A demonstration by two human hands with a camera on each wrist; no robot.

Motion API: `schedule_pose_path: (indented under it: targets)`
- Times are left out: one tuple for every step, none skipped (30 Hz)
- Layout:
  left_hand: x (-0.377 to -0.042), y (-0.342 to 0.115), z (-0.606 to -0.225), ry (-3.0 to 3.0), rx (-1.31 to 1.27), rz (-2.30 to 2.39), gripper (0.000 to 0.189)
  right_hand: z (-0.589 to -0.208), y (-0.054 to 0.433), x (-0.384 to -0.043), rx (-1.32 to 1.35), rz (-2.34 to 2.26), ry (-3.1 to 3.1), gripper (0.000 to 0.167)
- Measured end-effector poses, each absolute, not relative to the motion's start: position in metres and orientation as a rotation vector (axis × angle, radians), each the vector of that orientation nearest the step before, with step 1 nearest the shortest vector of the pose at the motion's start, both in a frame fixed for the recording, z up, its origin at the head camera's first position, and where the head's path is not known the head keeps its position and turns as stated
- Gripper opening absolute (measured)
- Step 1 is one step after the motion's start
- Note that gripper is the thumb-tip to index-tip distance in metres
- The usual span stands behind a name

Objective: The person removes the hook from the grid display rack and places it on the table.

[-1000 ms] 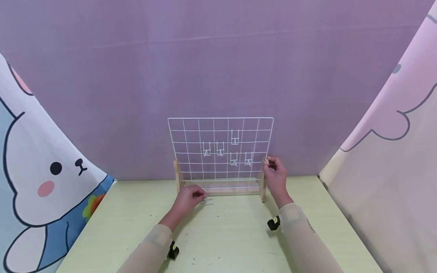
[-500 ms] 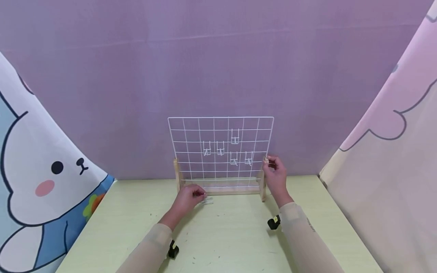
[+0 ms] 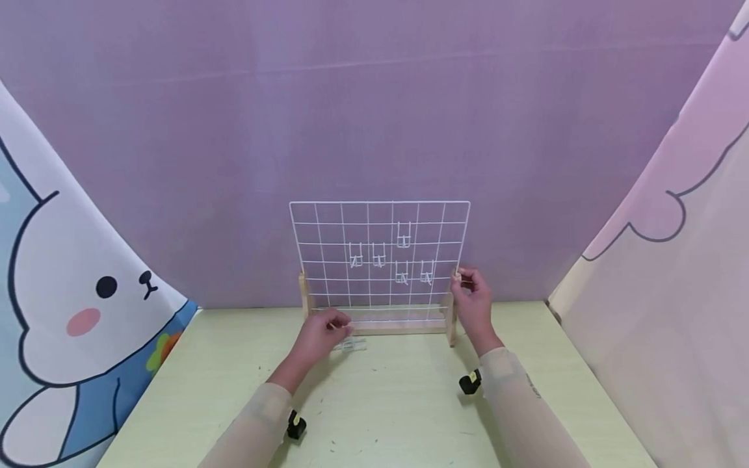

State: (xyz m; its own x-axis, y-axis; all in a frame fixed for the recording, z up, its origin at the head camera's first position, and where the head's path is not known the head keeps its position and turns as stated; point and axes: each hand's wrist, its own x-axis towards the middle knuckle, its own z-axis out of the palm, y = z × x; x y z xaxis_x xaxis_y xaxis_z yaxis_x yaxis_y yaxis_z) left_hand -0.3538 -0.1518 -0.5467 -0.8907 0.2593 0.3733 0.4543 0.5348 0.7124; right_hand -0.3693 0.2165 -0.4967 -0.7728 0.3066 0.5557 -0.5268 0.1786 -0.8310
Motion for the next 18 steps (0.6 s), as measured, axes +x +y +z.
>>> schedule_pose_path:
  targets:
    - [-0.353,-0.151,-0.544,-2.541,-0.596,-1.275,0.010,-0.496,0.216,-0.368,0.206,1.666,-1.818,0.018]
    - [-0.352,-0.151,-0.541,-2.531,-0.592,-1.266,0.009,-0.495,0.215,-0.368,0.203,1.666,-1.817,0.018]
    - [-0.351,-0.150,-0.538,-2.522,-0.589,-1.262,0.009,-0.496,0.215,-0.368,0.200,1.668,-1.815,0.018]
    - [-0.350,-0.149,-0.535,-2.513,-0.585,-1.258,0.008,-0.497,0.216,-0.370,0.197,1.667,-1.814,0.018]
    - [-0.350,-0.148,-0.533,-2.508,-0.578,-1.256,0.008,-0.499,0.216,-0.371,0.194,1.670,-1.811,0.018]
    - [-0.349,-0.147,-0.531,-2.501,-0.569,-1.258,0.008,-0.501,0.216,-0.373,0.189,1.670,-1.810,0.018]
    - [-0.349,-0.146,-0.528,-2.497,-0.562,-1.261,0.009,-0.502,0.217,-0.374,0.184,1.666,-1.812,0.017]
    - [-0.348,-0.145,-0.526,-2.494,-0.556,-1.262,0.009,-0.504,0.217,-0.376,0.180,1.663,-1.814,0.017]
    - [-0.348,-0.144,-0.525,-2.492,-0.548,-1.266,0.009,-0.504,0.217,-0.376,0.182,1.662,-1.814,0.017]
    - [-0.349,-0.143,-0.523,-2.489,-0.543,-1.269,0.009,-0.503,0.217,-0.375,0.183,1.660,-1.817,0.017]
    - [-0.349,-0.141,-0.521,-2.481,-0.542,-1.269,0.010,-0.505,0.218,-0.376,0.182,1.658,-1.818,0.017]
    - [-0.350,-0.140,-0.519,-2.473,-0.541,-1.270,0.010,-0.505,0.218,-0.377,0.184,1.656,-1.819,0.017]
    - [-0.350,-0.140,-0.517,-2.466,-0.538,-1.270,0.010,-0.505,0.218,-0.377,0.186,1.656,-1.817,0.017]
    - [-0.351,-0.139,-0.515,-2.457,-0.535,-1.271,0.010,-0.505,0.218,-0.377,0.190,1.656,-1.816,0.017]
    - [-0.351,-0.138,-0.513,-2.438,-0.535,-1.279,0.010,-0.505,0.218,-0.376,0.195,1.656,-1.814,0.017]
    - [-0.352,-0.138,-0.511,-2.420,-0.534,-1.290,0.010,-0.505,0.218,-0.376,0.196,1.654,-1.814,0.016]
    - [-0.352,-0.138,-0.509,-2.401,-0.530,-1.302,0.011,-0.505,0.218,-0.377,0.197,1.653,-1.813,0.016]
    - [-0.352,-0.138,-0.507,-2.388,-0.522,-1.313,0.012,-0.503,0.217,-0.375,0.202,1.654,-1.811,0.016]
